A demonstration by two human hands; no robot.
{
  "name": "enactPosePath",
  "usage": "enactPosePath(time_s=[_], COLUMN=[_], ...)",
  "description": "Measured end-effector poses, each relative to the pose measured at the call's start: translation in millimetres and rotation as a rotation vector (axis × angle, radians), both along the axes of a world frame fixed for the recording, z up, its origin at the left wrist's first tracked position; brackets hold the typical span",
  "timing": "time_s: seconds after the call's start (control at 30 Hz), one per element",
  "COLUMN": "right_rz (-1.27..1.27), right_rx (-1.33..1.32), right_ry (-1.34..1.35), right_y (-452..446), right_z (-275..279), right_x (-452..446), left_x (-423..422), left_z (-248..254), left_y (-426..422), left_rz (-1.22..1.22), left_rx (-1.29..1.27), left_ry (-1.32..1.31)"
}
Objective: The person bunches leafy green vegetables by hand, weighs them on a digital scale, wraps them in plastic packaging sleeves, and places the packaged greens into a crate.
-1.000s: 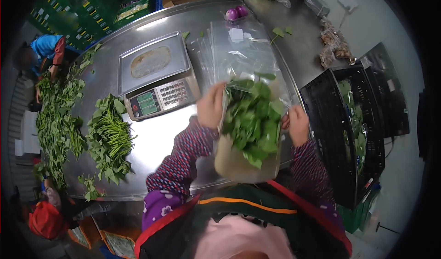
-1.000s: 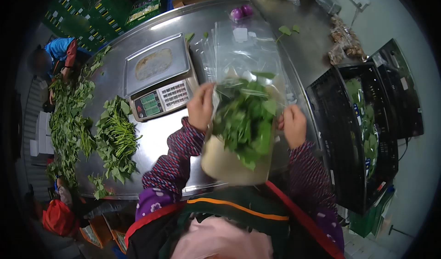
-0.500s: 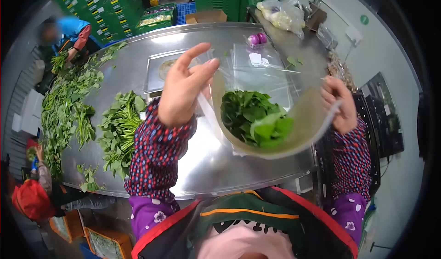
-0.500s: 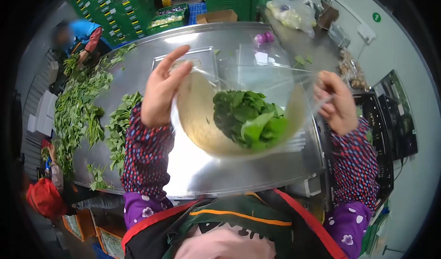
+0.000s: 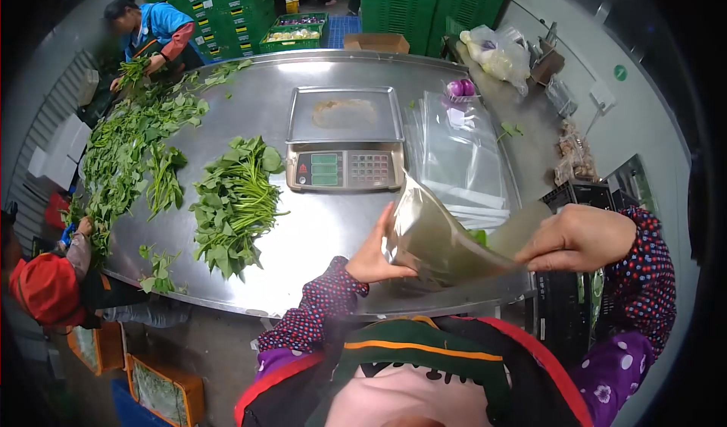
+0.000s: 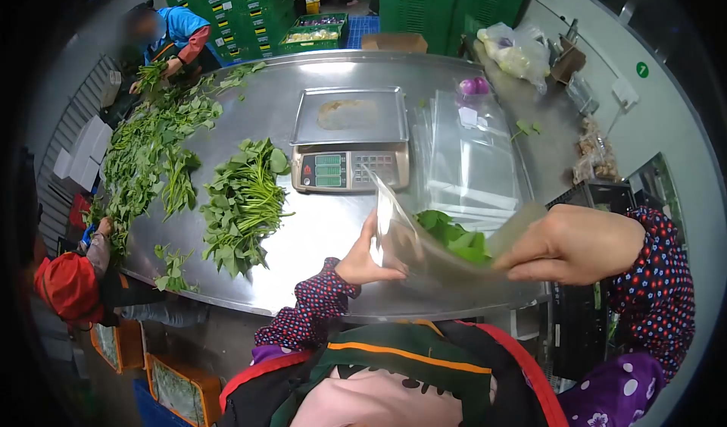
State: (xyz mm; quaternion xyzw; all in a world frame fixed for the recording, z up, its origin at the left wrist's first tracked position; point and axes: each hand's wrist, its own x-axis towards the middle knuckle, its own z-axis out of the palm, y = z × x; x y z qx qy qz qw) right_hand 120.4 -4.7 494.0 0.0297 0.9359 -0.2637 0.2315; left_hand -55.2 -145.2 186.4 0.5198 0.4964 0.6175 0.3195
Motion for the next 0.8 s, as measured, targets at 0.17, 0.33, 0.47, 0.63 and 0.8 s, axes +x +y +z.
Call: enactPosePath(time_s=[0.17, 0.33, 0.47, 0.63, 0.8], right_rz=[-0.181, -0.797, -1.154, -0.752, -0.912], right_rx=[0.167, 0.417, 0.906, 0.663, 0.362], right_ry=[0.241, 0.670, 1.505, 1.477, 0.891], right_y=[-7, 11, -46, -3, 56], right_z=[-14, 112, 161, 40, -175], right_x=[-1, 61, 94, 114, 90], left_x=[-16, -31, -23, 19, 40], left_z=[-17, -38, -28, 44, -54], left_y=[3, 40, 94, 60, -58], left_rz=[0.068, -0.083, -0.029, -0.233, -0.141], left_rx=[0.085, -0.030, -0.041, 0.588, 0.414], left_ry=[0.164, 0.121, -0.008, 0.534, 1.012])
